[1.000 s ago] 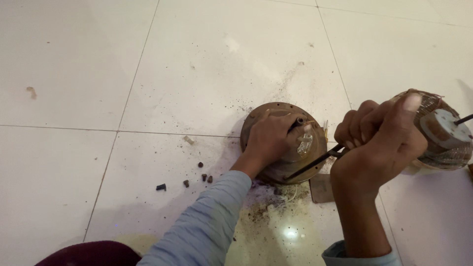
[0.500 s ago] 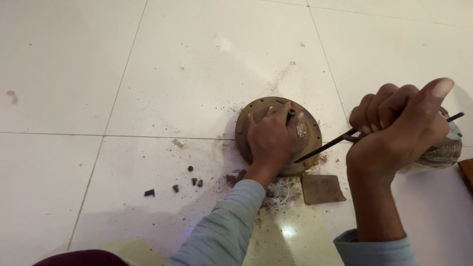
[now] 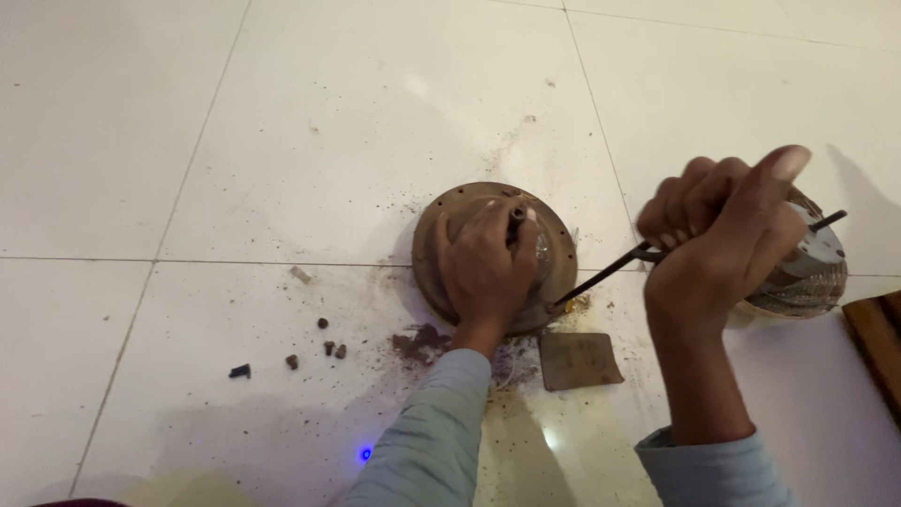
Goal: The person kneels on a tiled floor and works on a rusty round metal fan base, using a metal rod tool to pry and scrape at its edge while holding the disc steady with the other hand. They occasionally flip the disc over and continue prying at the rim, with a screwdriver and a sanding block lying nearby.
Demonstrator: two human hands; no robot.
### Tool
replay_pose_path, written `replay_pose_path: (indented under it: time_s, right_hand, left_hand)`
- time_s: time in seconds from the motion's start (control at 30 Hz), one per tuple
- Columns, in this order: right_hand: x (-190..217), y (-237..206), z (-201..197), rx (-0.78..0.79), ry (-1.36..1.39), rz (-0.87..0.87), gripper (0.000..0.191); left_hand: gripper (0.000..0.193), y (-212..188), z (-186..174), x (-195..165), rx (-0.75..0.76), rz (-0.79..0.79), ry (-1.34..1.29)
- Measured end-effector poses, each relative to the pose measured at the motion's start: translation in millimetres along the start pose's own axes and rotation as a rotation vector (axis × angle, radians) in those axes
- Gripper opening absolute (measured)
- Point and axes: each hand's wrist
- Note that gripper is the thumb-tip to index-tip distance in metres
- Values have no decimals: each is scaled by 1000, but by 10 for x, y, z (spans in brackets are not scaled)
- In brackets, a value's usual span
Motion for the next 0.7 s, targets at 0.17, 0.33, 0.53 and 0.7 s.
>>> replay_pose_path:
  time_s: [0.17, 0.33, 0.53, 0.7]
  right_hand:
    - [35, -53, 141, -61, 88, 233, 60]
    - [91, -96, 167, -150, 398, 456, 49]
    - [172, -230, 157, -122, 364, 406, 45]
    - [222, -322, 211, -100, 356, 413, 44]
  left_hand:
    - [37, 96, -65, 71, 114, 31, 18]
    - [43, 131, -84, 129, 91, 94, 78]
    - [44, 115, -42, 158, 30, 125, 123]
    - [47, 121, -39, 163, 35, 112, 134]
Point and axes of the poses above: each hand's wrist, its own y-axis towards the middle knuckle, its own z-axis out of the palm, x = y × z, and after that the axes turned 2 degrees about -y, right-handed
